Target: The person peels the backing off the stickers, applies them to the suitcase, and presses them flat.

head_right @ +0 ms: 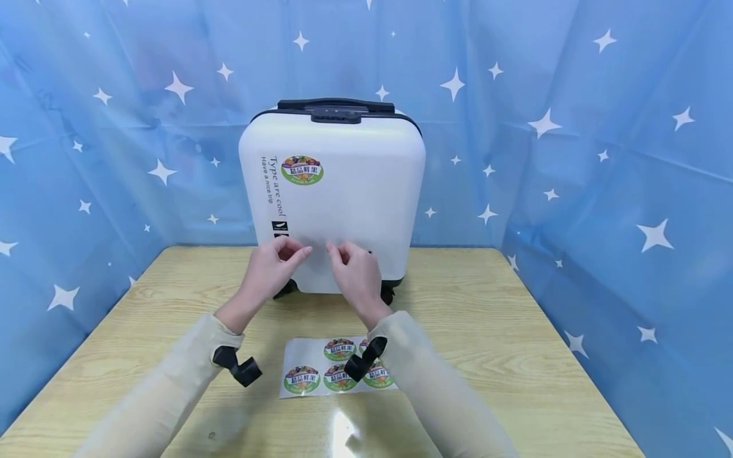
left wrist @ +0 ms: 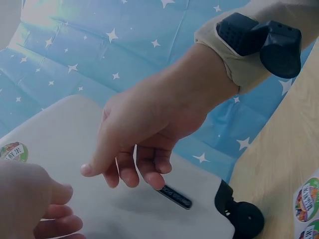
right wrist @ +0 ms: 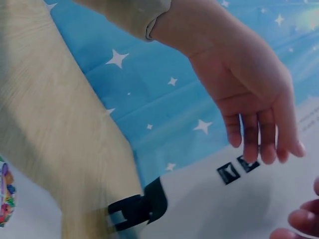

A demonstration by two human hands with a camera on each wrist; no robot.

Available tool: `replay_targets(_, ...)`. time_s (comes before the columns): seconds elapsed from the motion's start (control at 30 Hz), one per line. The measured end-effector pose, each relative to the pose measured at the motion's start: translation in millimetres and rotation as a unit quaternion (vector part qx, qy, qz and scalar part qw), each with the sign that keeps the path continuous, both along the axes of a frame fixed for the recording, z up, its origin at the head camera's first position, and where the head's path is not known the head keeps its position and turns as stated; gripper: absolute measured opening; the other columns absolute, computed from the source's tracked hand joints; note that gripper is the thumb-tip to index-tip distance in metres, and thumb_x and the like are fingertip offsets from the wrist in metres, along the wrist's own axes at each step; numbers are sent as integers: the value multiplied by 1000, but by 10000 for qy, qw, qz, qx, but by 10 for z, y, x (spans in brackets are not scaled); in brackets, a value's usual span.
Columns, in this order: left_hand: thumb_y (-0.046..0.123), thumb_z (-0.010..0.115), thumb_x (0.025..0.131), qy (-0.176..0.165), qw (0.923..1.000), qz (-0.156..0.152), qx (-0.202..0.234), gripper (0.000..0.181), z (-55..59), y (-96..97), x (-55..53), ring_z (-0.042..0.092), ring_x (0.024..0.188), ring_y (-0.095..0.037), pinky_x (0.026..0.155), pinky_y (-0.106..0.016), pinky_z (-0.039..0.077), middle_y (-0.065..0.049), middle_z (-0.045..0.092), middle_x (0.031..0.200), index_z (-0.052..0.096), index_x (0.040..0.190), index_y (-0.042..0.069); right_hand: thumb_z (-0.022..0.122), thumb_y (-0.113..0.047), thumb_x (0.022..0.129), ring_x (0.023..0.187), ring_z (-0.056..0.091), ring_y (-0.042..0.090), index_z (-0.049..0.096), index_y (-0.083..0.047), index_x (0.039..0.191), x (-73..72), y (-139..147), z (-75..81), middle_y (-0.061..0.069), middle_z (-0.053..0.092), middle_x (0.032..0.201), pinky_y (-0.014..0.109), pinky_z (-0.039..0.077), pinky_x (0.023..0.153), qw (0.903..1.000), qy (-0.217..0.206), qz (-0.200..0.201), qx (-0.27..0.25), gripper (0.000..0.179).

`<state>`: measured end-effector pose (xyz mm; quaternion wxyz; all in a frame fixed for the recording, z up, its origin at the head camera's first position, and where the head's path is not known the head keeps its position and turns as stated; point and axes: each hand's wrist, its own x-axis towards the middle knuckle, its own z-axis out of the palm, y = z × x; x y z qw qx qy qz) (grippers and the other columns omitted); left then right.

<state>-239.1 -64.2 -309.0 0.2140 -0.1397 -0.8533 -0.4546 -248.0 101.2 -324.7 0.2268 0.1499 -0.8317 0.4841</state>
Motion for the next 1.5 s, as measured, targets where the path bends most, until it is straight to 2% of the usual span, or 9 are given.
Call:
replay_targets(0.23,24,66,88,-175,9998,-39,-14,17,-134,19,27,53,68,-17,61,-30,45,-3,61,77,65,85,7,56,-34,93,49,49,18,62,-14,73,58,34,-145,4,56,60,30,38,44,9991,-412,35,104,29)
replay_targets(0.37,21,67,87,-187,9998,-93,1,16,-205,25,36,53,66,-17,61,-30,45,-3,61,75,65,83,6,56,-32,93,50,48,18,63,-13,75,95,37,-196,4,58,63,29,39,45,9983,-550,69,151,27)
replay_targets(0.53,18,68,86,-309,9993,-207,-20,14,-314,24,60,52,64,-16,58,-29,45,-2,61,72,65,80,6,56,-32,94,50,47,16,63,-14,75,138,55,-271,-1,54,60,28,39,45,9981,-522,51,325,26)
replay_targets(0.73,16,69,85,-257,9993,-237,-103,13,-413,15,81,51,61,-14,56,-28,44,-1,60,70,65,77,6,58,-27,93,49,45,15,63,-13,72,161,89,-364,-2,51,57,27,38,47,9980,-359,-30,522,25)
replay_targets(1.07,20,69,85,-596,9974,-142,-367,15,-589,-8,105,50,61,-12,56,-28,43,2,59,70,63,77,9,59,-25,92,50,45,13,65,-13,73,183,155,-516,-5,52,58,27,39,48,9963,-306,-152,793,23)
replay_targets(1.27,21,69,84,-835,9949,-150,-552,15,-664,-14,117,51,61,-12,56,-28,43,1,59,70,64,78,9,60,-26,91,51,45,12,64,-14,72,218,176,-615,-7,52,57,26,39,50,9939,-483,-175,971,23)
replay_targets(1.5,21,70,84,-1161,9877,-289,-1004,15,-768,-23,99,51,59,-11,54,-27,44,2,58,69,65,78,8,61,-27,91,50,45,11,66,-13,75,276,180,-687,-7,52,57,26,40,49,9898,-789,-160,1175,21)
